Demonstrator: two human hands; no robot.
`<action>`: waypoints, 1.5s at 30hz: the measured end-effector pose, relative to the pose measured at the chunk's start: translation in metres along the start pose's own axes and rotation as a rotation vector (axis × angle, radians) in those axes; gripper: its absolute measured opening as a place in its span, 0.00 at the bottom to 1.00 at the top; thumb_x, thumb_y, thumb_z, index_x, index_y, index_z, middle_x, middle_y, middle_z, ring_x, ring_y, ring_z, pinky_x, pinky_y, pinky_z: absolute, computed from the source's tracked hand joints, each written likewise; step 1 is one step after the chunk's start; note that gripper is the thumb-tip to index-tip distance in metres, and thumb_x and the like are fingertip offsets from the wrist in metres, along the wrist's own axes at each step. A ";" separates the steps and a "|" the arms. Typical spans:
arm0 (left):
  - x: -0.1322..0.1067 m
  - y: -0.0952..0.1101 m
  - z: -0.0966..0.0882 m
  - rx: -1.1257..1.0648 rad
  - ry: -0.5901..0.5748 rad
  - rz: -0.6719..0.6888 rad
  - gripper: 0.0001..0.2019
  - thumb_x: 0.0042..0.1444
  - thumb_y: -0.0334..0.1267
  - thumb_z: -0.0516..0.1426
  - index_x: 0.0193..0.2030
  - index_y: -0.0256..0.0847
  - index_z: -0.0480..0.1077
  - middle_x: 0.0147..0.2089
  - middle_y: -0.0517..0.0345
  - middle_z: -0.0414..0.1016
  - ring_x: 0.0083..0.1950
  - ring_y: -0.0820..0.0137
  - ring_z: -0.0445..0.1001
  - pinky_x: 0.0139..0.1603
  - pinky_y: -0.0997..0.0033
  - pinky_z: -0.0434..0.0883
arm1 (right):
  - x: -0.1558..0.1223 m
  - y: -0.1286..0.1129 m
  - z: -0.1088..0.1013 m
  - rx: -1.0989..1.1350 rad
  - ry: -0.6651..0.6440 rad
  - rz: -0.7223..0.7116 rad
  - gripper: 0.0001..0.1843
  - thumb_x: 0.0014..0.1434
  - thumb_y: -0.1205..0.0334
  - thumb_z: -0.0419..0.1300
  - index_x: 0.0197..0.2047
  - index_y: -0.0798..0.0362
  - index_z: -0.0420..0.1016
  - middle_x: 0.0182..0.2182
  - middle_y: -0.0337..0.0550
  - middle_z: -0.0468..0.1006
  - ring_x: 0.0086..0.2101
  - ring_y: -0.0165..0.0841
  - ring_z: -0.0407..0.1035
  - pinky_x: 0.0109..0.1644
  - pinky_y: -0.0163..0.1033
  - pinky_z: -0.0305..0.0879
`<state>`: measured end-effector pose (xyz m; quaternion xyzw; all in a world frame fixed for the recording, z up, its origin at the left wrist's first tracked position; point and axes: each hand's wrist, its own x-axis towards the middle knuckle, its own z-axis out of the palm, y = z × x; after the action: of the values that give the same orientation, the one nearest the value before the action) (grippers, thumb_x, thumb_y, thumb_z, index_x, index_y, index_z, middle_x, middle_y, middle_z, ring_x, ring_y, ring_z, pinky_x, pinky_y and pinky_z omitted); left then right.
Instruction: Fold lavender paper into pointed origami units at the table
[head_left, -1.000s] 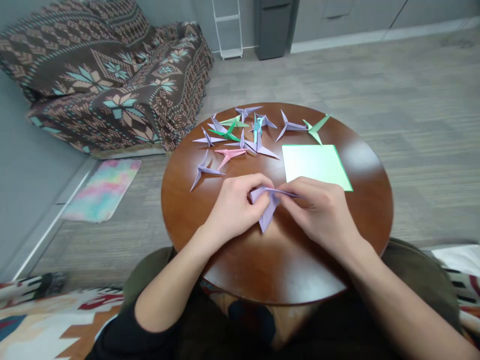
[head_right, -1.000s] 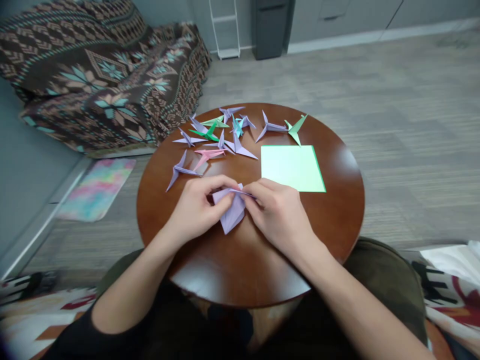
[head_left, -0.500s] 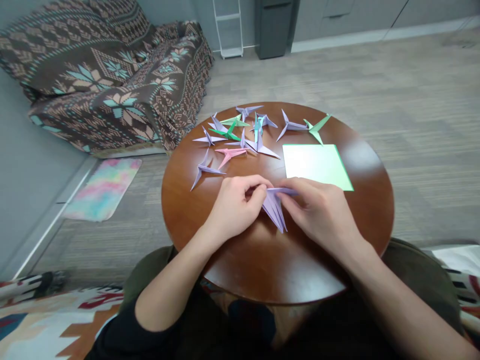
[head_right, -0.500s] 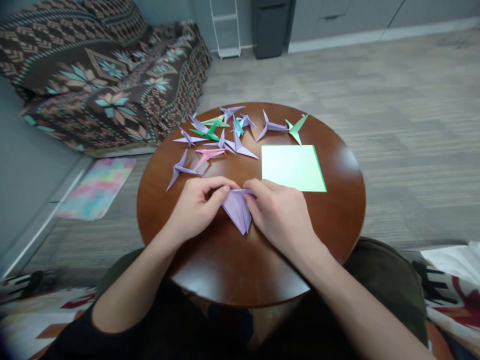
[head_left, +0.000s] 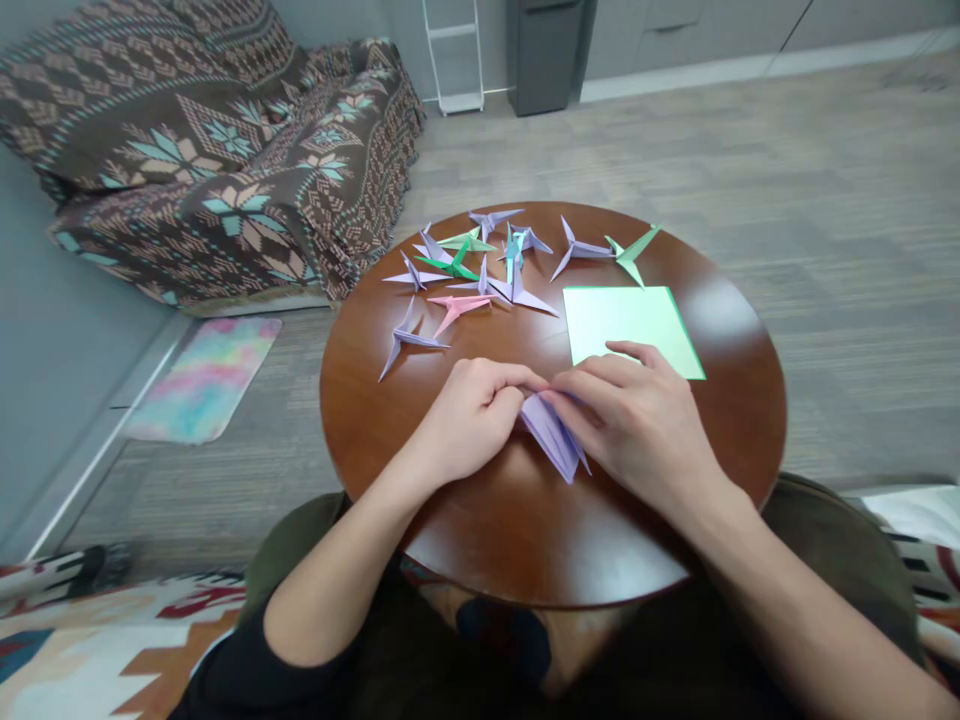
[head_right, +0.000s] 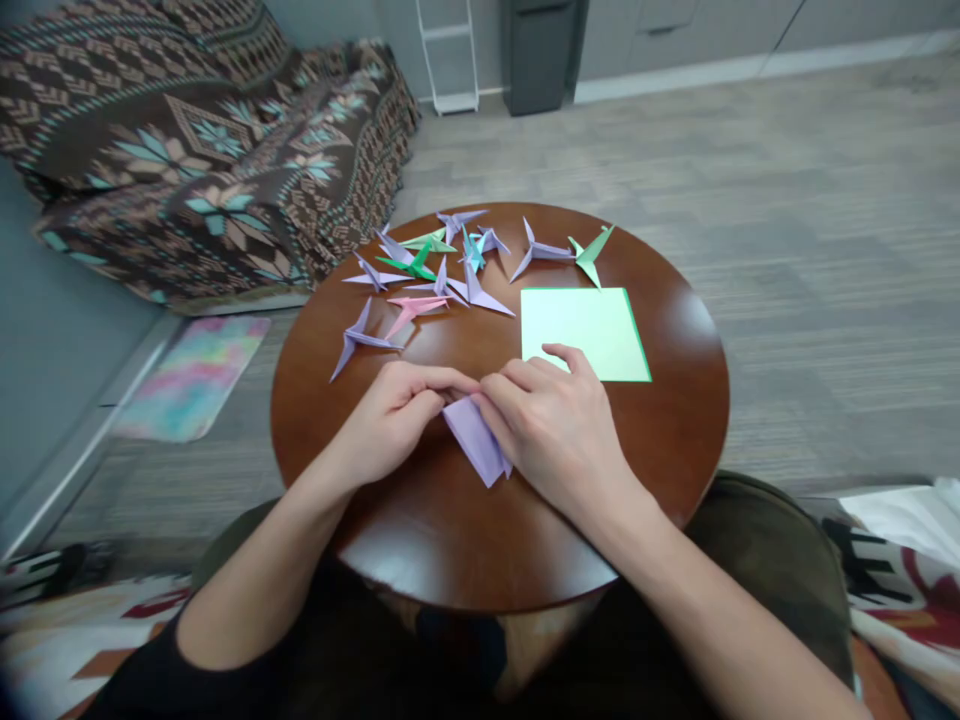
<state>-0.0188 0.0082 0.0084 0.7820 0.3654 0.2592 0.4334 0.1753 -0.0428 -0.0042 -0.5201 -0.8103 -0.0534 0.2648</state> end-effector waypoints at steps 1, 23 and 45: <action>0.000 0.000 0.000 -0.042 -0.013 -0.013 0.20 0.60 0.27 0.50 0.42 0.40 0.85 0.35 0.59 0.85 0.36 0.69 0.81 0.42 0.71 0.74 | 0.000 0.000 0.000 -0.004 0.002 -0.002 0.15 0.72 0.62 0.57 0.34 0.51 0.80 0.34 0.44 0.86 0.34 0.37 0.77 0.61 0.50 0.63; 0.001 0.001 0.003 -0.006 0.081 -0.035 0.17 0.59 0.31 0.53 0.40 0.37 0.86 0.30 0.58 0.83 0.31 0.69 0.76 0.36 0.70 0.68 | 0.002 -0.002 0.006 0.010 0.174 -0.115 0.10 0.66 0.71 0.60 0.32 0.54 0.75 0.27 0.40 0.82 0.28 0.34 0.74 0.58 0.50 0.69; 0.002 -0.005 0.007 -0.254 0.172 0.124 0.14 0.56 0.32 0.65 0.50 0.39 0.76 0.47 0.51 0.82 0.46 0.65 0.82 0.46 0.70 0.78 | 0.005 0.011 0.005 1.163 -0.146 0.520 0.15 0.58 0.53 0.74 0.43 0.52 0.81 0.36 0.42 0.84 0.35 0.37 0.77 0.39 0.41 0.72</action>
<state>-0.0141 0.0082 0.0005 0.7169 0.3165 0.3955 0.4791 0.1816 -0.0315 -0.0086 -0.4734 -0.5702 0.4963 0.4522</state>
